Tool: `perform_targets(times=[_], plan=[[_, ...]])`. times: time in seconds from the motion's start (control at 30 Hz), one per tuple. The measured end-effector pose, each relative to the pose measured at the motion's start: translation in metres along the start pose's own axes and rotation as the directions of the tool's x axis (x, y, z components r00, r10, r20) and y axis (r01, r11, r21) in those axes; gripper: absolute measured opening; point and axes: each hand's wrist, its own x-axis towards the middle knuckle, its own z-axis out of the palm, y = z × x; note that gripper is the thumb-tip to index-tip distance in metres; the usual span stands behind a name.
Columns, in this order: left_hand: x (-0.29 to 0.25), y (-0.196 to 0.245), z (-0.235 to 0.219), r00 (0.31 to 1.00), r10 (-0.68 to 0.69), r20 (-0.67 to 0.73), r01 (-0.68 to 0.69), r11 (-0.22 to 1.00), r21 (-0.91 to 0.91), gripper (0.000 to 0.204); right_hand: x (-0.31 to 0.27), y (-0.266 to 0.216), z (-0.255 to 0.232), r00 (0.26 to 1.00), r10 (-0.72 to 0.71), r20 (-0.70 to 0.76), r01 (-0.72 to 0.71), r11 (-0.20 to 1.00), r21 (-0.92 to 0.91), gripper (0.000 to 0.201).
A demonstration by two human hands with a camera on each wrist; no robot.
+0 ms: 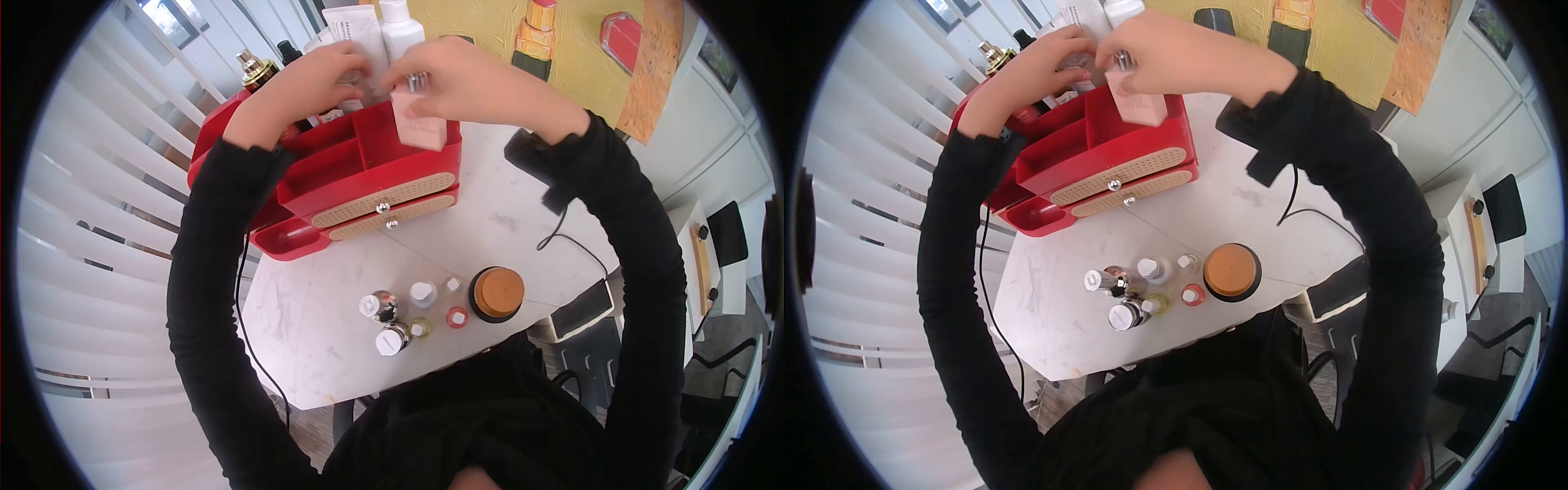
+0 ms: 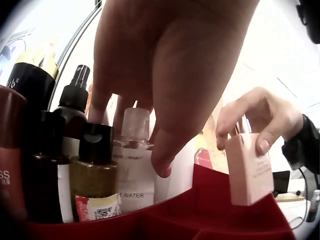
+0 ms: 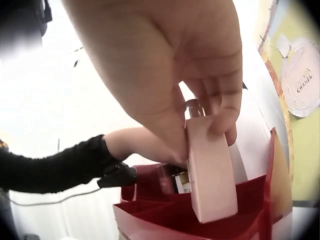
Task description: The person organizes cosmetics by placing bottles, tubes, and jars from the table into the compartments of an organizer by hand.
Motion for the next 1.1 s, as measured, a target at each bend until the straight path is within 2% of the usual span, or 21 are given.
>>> perform_targets(times=[0.03,0.07,0.13,0.2,0.27,0.37,0.43,0.47,0.53,0.57,0.63,0.77,0.83,0.97,1.03,1.07,1.1], plan=[[-0.004,0.009,-0.002,0.997,0.012,-0.075,-0.009,0.999,0.042,0.026,-0.003,-0.002,-0.009,0.993,0.016,0.119,-0.030,0.992,0.119,0.033],[-0.009,0.023,-0.007,0.997,0.014,-0.080,-0.011,0.999,0.043,0.026,-0.007,-0.001,-0.015,0.993,0.016,0.119,-0.030,0.993,0.114,0.033],[-0.024,0.058,-0.015,0.955,0.007,-0.295,0.028,0.993,0.114,0.023,-0.013,0.001,-0.025,0.973,0.011,0.229,-0.092,0.933,0.347,0.034],[-0.046,0.093,-0.018,0.982,-0.127,-0.138,0.125,0.992,-0.023,0.023,-0.020,0.002,-0.029,0.976,0.021,0.217,-0.097,0.934,0.343,0.034],[-0.067,0.115,-0.013,0.972,-0.211,0.104,0.217,0.975,-0.056,0.029,-0.020,0.000,-0.028,0.976,0.022,0.218,-0.100,0.930,0.355,0.033],[-0.077,0.118,0.012,0.980,-0.197,0.034,0.197,0.980,0.013,0.023,-0.011,-0.001,-0.025,0.969,0.055,0.239,-0.123,0.952,0.282,0.032],[-0.078,0.112,0.018,0.985,-0.167,-0.034,0.167,0.986,0.005,0.021,-0.008,0.000,-0.022,0.990,0.045,0.133,-0.077,0.964,0.253,0.030],[-0.079,0.112,0.019,0.986,-0.165,-0.036,0.165,0.986,0.008,0.021,-0.007,0.001,-0.020,0.991,0.044,0.130,-0.076,0.965,0.251,0.030],[-0.077,0.112,0.017,0.986,-0.169,-0.015,0.168,0.985,-0.025,0.021,-0.006,0.003,-0.019,0.998,0.060,0.015,-0.062,0.967,0.247,0.028],[-0.076,0.114,0.015,0.986,-0.164,-0.017,0.163,0.986,-0.023,0.021,-0.005,0.003,-0.022,0.998,0.062,0.012,-0.063,0.968,0.243,0.028],[-0.073,0.119,0.010,0.985,-0.164,0.045,0.166,0.986,-0.026,0.021,-0.005,0.005,-0.026,0.992,0.108,-0.057,-0.100,0.986,0.135,0.027],[-0.076,0.128,0.001,0.987,-0.128,0.096,0.128,0.992,0.001,0.023,-0.010,0.009,-0.029,0.985,0.158,-0.076,-0.148,0.981,0.124,0.025],[-0.079,0.132,-0.003,0.981,-0.136,0.141,0.141,0.990,-0.028,0.026,-0.011,0.009,-0.032,0.996,0.070,-0.061,-0.060,0.986,0.152,0.025],[-0.081,0.140,-0.004,0.986,-0.134,0.101,0.140,0.988,-0.057,0.020,-0.009,-0.005,-0.026,0.994,0.096,-0.055,-0.085,0.980,0.182,0.024],[-0.079,0.141,-0.008,0.981,-0.141,0.130,0.152,0.985,-0.079,0.019,-0.005,-0.004,-0.022,0.994,-0.022,-0.104,0.038,0.987,0.156,0.024],[-0.076,0.140,-0.013,0.981,-0.141,0.130,0.151,0.986,-0.076,0.019,-0.005,-0.003,-0.021,0.994,-0.023,-0.107,0.039,0.987,0.155,0.024],[-0.072,0.138,-0.021,0.991,-0.114,0.073,0.121,0.987,-0.107,0.018,-0.004,-0.002,-0.019,0.992,-0.039,-0.119,0.057,0.988,0.147,0.023]])
